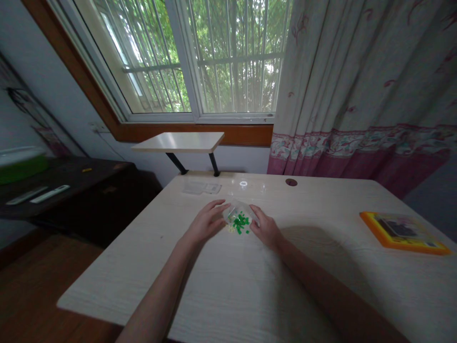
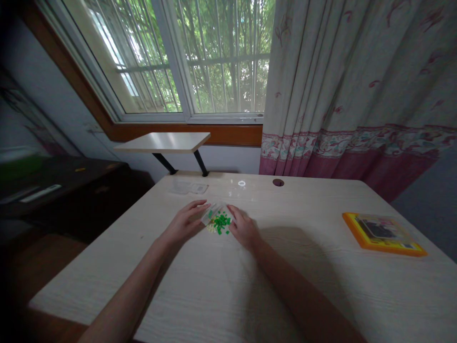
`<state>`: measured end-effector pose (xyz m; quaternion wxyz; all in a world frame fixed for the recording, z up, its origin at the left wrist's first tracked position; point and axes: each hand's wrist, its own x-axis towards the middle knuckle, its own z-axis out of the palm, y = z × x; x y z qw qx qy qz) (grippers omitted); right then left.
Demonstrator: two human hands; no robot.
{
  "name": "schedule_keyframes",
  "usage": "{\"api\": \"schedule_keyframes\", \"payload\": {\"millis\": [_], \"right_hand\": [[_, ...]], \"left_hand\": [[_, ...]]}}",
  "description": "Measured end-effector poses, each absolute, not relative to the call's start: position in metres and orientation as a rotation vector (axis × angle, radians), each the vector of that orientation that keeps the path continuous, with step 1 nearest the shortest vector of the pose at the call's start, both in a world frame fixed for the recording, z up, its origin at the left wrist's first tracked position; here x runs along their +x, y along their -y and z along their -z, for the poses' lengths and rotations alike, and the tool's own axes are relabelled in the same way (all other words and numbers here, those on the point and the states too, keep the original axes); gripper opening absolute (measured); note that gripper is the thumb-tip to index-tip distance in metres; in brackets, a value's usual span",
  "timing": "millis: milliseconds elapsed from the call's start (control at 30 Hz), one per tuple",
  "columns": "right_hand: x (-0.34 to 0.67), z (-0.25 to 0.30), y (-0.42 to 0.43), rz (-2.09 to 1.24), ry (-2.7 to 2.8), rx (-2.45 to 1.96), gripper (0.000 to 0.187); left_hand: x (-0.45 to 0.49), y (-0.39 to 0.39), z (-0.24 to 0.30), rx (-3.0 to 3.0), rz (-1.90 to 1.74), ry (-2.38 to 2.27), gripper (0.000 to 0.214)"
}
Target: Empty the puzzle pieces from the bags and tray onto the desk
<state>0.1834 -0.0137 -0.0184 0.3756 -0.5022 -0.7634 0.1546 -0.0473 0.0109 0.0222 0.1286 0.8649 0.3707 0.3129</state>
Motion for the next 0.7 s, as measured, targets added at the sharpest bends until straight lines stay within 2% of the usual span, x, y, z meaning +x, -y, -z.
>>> {"api": "schedule_keyframes", "payload": {"millis": [133, 400, 533, 700], "right_hand": [[0.184, 0.018, 0.014, -0.356, 1.97, -1.304, 0.054], [0.185, 0.018, 0.016, -0.291, 1.961, -1.249, 0.054], [0.182, 0.015, 0.021, -0.228, 1.977, -1.098, 0.057], [0.177, 0.01, 0.025, -0.123, 2.021, -0.968, 0.052]], "left_hand": [[-0.054, -0.014, -0.023, 2.474, -0.95, -1.131, 0.032], [-0.047, -0.011, -0.024, 2.358, -1.02, -1.132, 0.031], [-0.034, -0.006, -0.017, 2.295, -1.047, -1.193, 0.035], [-0.008, 0.007, -0.017, 2.235, -1.034, -1.142, 0.046]]}}
